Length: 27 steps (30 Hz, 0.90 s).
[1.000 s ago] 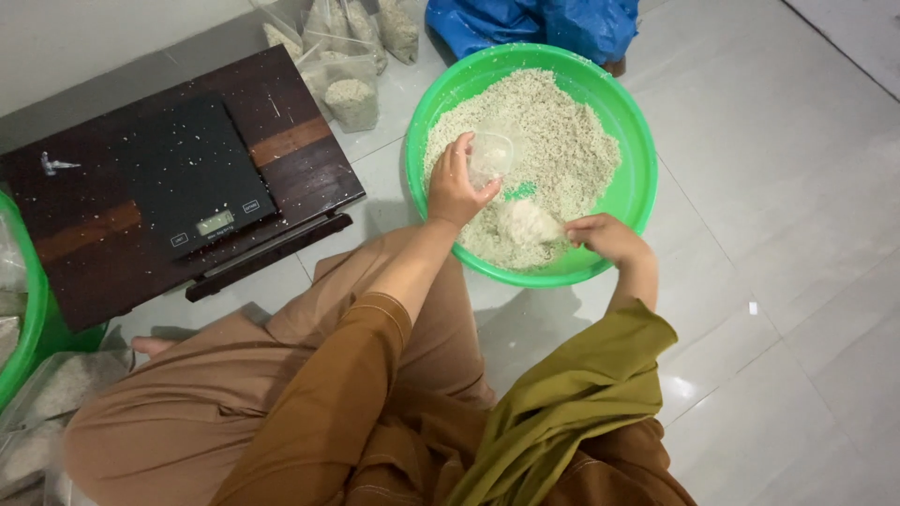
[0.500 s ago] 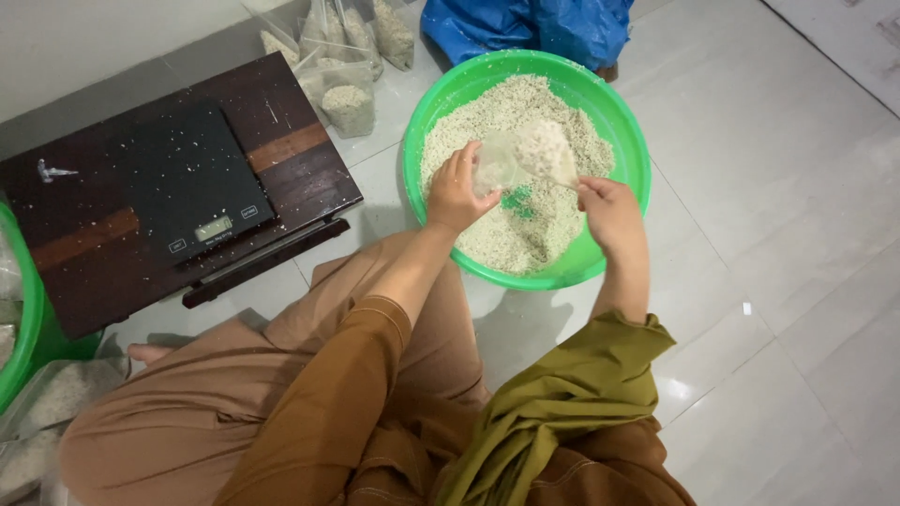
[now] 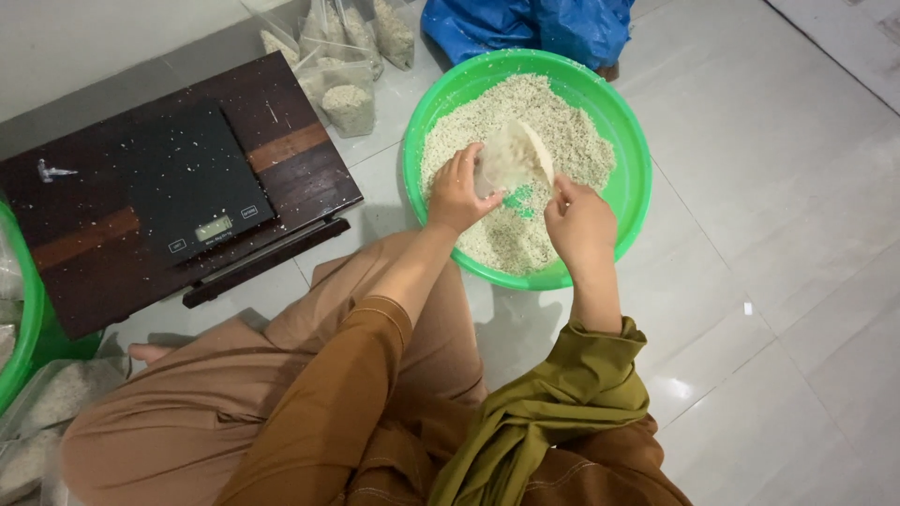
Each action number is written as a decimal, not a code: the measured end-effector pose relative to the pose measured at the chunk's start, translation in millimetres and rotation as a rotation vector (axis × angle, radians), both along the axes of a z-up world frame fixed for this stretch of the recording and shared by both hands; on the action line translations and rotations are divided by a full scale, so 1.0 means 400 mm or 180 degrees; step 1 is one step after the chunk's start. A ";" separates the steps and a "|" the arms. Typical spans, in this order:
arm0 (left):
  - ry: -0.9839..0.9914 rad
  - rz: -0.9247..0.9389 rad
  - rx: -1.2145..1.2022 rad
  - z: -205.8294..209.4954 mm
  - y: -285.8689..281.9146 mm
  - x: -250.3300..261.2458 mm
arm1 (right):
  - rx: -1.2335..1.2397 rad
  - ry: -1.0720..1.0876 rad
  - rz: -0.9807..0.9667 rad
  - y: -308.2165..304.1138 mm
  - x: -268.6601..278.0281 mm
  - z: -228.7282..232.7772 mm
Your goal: Manually portioning and packaging granular food material into small plastic bags using a scoop and a digital scale.
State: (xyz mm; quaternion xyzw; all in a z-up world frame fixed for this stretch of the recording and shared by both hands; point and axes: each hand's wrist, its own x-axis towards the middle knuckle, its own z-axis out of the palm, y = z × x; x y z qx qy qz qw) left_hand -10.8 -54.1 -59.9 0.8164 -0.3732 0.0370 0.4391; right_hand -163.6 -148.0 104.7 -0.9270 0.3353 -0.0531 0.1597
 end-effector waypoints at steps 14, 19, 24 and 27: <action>0.0170 -0.0024 -0.0157 0.002 0.006 0.000 | -0.1005 -0.0385 0.0488 -0.081 -0.028 -0.133; 0.0111 -0.0049 -0.0120 0.000 0.005 0.002 | -0.1549 -0.0926 0.0799 -0.106 -0.045 -0.155; 0.0166 -0.0021 -0.0245 0.008 0.007 -0.001 | -0.1065 -0.1725 0.0943 -0.123 -0.060 -0.180; 0.0231 -0.0037 -0.0288 0.017 0.016 0.000 | -0.0456 -0.1972 0.0639 -0.125 -0.051 -0.217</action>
